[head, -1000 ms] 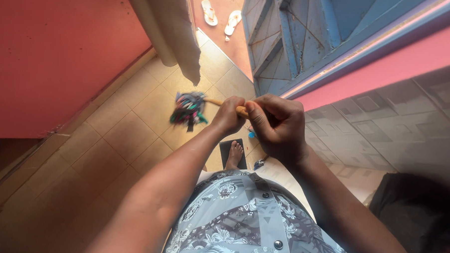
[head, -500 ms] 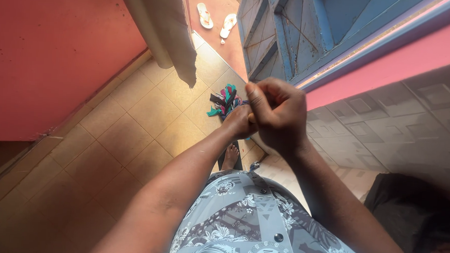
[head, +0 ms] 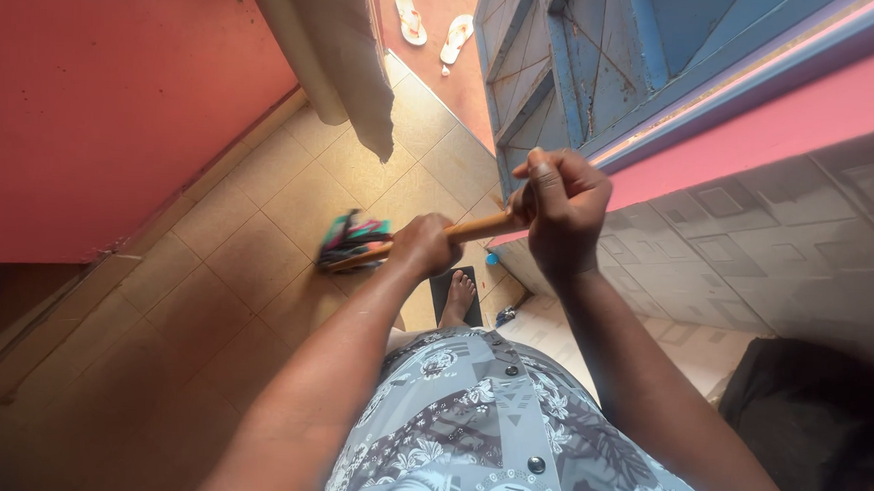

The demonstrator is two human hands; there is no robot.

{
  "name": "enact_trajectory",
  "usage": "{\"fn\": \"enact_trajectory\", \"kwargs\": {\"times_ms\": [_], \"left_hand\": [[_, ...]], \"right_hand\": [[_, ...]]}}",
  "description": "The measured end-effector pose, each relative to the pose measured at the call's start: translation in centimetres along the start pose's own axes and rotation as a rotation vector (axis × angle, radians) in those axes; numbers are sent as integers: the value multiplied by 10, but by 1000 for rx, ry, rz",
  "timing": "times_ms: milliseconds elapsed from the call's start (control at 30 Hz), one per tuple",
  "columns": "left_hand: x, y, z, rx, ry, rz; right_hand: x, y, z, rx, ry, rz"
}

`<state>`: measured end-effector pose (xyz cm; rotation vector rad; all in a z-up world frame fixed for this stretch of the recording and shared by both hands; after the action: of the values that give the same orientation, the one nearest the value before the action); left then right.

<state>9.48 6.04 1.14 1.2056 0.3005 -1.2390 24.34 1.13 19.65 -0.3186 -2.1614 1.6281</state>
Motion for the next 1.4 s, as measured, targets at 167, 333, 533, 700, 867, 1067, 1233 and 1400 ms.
{"fn": "enact_trajectory", "kwargs": {"times_ms": [167, 333, 533, 700, 867, 1067, 1233, 1400], "left_hand": [[-12, -23, 22, -138, -50, -19], [-13, -13, 20, -112, -86, 21], [-8, 20, 4, 183, 17, 193], [-3, 54, -3, 233, -97, 286], [-3, 84, 4, 282, -134, 445], [-12, 112, 15, 458, -283, 648], [8, 84, 4, 446, -146, 583], [-21, 73, 16, 65, -82, 380]], "right_hand": [[3, 14, 8, 101, -8, -46], [18, -5, 4, 37, -85, -1], [29, -46, 12, -73, -230, 145], [33, -90, 16, -362, -320, 431], [37, -105, 19, -356, -300, 534], [48, -102, 18, -328, -345, 577], [45, -75, 7, -158, -318, 362], [30, -64, -15, -101, -162, 108]]}}
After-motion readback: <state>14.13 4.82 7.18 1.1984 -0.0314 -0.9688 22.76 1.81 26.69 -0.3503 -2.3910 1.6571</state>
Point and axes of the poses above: each hand's wrist, its own z-axis away from the middle knuckle, its own x-axis out of the palm, y = z × x, the point moved 7 cm from there along -z, towards the middle knuckle, and after that the axes turned 11 degrees about -x, right-handed, at the moved point
